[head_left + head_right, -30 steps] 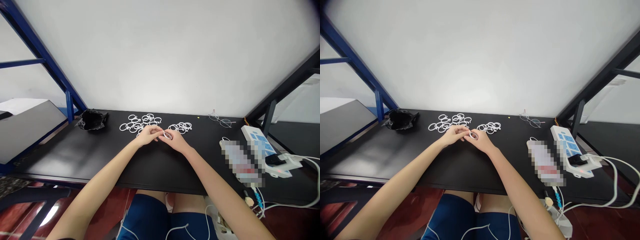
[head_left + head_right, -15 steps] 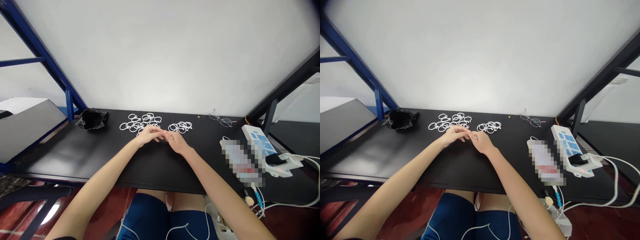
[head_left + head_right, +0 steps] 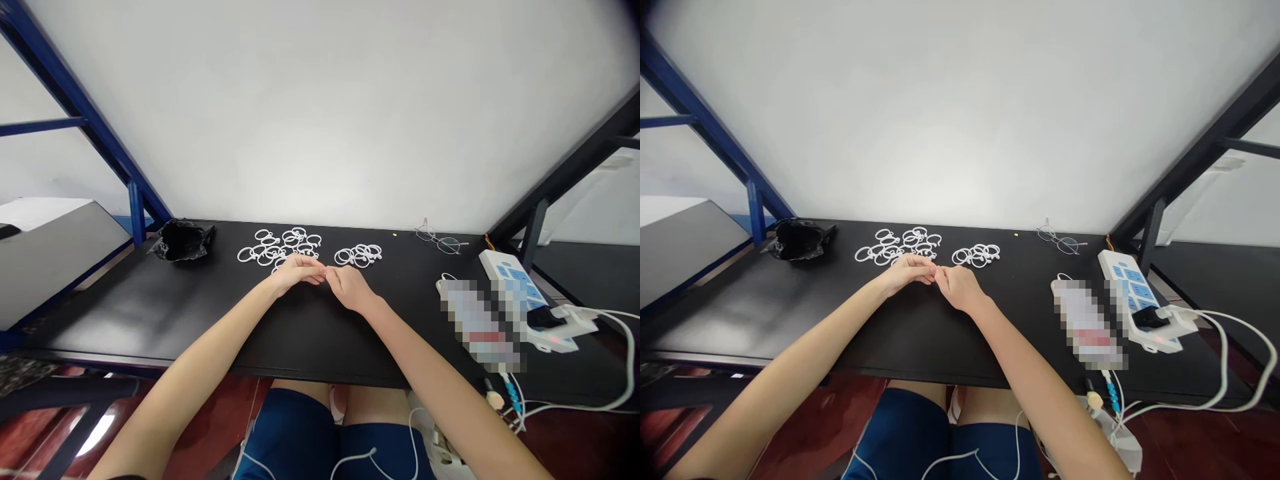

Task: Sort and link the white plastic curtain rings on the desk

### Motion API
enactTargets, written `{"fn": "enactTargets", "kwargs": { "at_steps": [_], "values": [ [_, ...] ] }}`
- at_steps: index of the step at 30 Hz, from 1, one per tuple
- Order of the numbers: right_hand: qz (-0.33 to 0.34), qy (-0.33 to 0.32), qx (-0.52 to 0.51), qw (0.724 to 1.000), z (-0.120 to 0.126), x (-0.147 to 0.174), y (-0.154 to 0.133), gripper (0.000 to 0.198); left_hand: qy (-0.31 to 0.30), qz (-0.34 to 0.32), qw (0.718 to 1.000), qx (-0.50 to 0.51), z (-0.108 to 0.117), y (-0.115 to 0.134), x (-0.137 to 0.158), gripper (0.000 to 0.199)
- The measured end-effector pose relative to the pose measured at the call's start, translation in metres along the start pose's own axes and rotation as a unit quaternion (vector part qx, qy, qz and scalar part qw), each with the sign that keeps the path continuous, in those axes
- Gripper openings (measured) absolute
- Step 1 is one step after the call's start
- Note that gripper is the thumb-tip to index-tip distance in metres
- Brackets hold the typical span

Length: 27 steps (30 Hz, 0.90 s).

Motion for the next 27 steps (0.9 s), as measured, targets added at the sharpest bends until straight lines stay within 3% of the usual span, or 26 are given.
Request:
{"fn": "enactTargets", "kwargs": {
  "at_steps": [9, 14, 17, 19, 21, 23, 25, 27],
  "values": [
    [0.012, 0.015, -0.036, 0.999, 0.001, 0.001, 0.002, 0.038, -0.002, -0.003, 1.0, -0.007, -0.002, 0.001, -0.001, 0.026],
    [0.036, 0.07, -0.16, 0.984, 0.007, -0.001, 0.01, 0.043, 0.013, -0.004, 1.0, -0.024, 0.0, 0.005, -0.001, 0.033],
    [-0.004, 0.107, -0.345, 0.933, 0.009, -0.005, 0.034, 0.044, 0.052, -0.007, 0.998, -0.018, 0.011, 0.007, 0.001, 0.036],
    [-0.039, 0.112, -0.484, 0.867, 0.005, -0.008, 0.051, 0.041, 0.073, -0.012, 0.997, -0.011, 0.017, 0.008, 0.002, 0.036],
    [-0.032, 0.116, -0.582, 0.804, 0.007, -0.009, 0.058, 0.04, 0.081, -0.014, 0.997, -0.007, 0.021, 0.009, 0.003, 0.036],
    [-0.022, 0.126, -0.634, 0.763, 0.012, -0.008, 0.063, 0.042, 0.082, -0.013, 0.997, -0.007, 0.022, 0.01, 0.003, 0.036],
    [-0.032, 0.148, -0.642, 0.752, 0.018, -0.004, 0.068, 0.042, 0.082, -0.009, 0.997, -0.009, 0.021, 0.011, 0.004, 0.035],
    [-0.058, 0.188, -0.608, 0.769, 0.025, 0.002, 0.075, 0.039, 0.079, -0.007, 0.997, -0.014, 0.02, 0.011, 0.004, 0.035]
  ]
}}
Point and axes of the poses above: each hand's wrist, its own x-axis away from the middle knuckle, its own z-axis out of the back of the hand, y = z × x, the point moved 9 cm from there along -x, towards the middle knuckle, and after that the axes turned 15 degrees about -y, right-handed, at the moved point
